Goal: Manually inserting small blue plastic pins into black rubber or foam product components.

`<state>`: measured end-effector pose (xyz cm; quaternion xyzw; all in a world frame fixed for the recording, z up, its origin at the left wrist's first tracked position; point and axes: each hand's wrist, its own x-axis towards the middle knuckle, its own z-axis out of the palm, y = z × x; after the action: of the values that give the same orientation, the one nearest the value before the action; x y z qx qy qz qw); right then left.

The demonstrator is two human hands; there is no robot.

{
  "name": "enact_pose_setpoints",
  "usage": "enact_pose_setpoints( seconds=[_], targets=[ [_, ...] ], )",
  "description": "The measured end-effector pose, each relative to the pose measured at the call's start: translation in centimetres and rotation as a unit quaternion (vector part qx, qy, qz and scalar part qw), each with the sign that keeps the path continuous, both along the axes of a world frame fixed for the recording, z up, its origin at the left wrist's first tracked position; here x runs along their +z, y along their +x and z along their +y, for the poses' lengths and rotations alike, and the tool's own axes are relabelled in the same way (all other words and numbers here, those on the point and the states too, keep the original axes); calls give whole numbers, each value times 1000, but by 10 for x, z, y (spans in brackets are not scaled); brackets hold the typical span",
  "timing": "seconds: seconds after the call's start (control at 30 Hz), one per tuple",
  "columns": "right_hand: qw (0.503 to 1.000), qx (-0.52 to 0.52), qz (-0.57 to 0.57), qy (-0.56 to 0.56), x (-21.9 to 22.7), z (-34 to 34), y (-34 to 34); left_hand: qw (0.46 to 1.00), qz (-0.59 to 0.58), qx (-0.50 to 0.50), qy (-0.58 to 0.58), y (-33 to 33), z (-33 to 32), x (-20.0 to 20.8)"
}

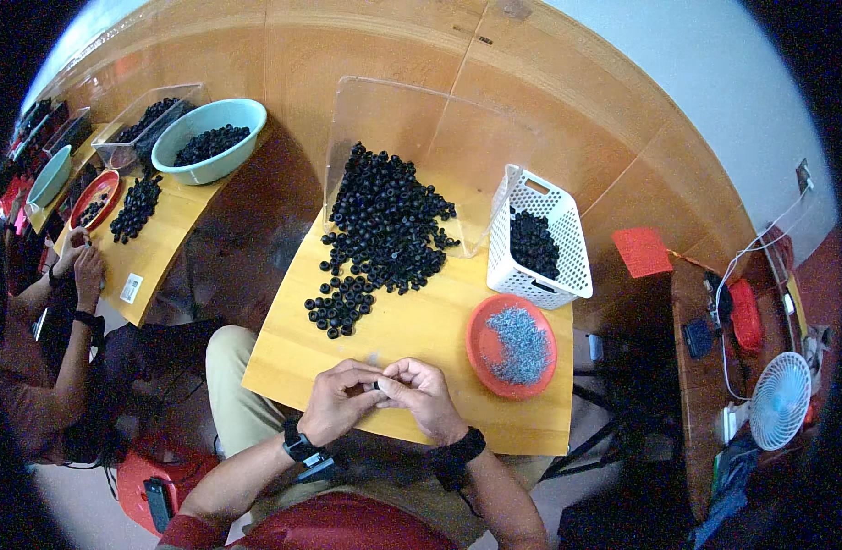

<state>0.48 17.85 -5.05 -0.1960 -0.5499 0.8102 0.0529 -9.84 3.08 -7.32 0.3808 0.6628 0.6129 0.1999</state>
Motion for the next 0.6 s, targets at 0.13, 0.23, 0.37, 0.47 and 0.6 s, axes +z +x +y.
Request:
enact_pose_setpoints(
  seconds=[0.13,0.23,0.37,0.47,0.6],
  targets=[
    [978,-87,18,189,15,23,-3,999,-34,35,13,5,2,9],
    [868,-231,43,437,43,71,-7,997,-30,59,28,4,1,4],
    [710,-351,-88,604,101,131,-23,999,-16,43,13,4,-2,3],
    [609,-324,-46,723,99,170,-19,999,-29,33,21,7,3,1],
    [748,-187,-34,636,62,133,-43,999,-17,40,4,4,0,3]
  ],
)
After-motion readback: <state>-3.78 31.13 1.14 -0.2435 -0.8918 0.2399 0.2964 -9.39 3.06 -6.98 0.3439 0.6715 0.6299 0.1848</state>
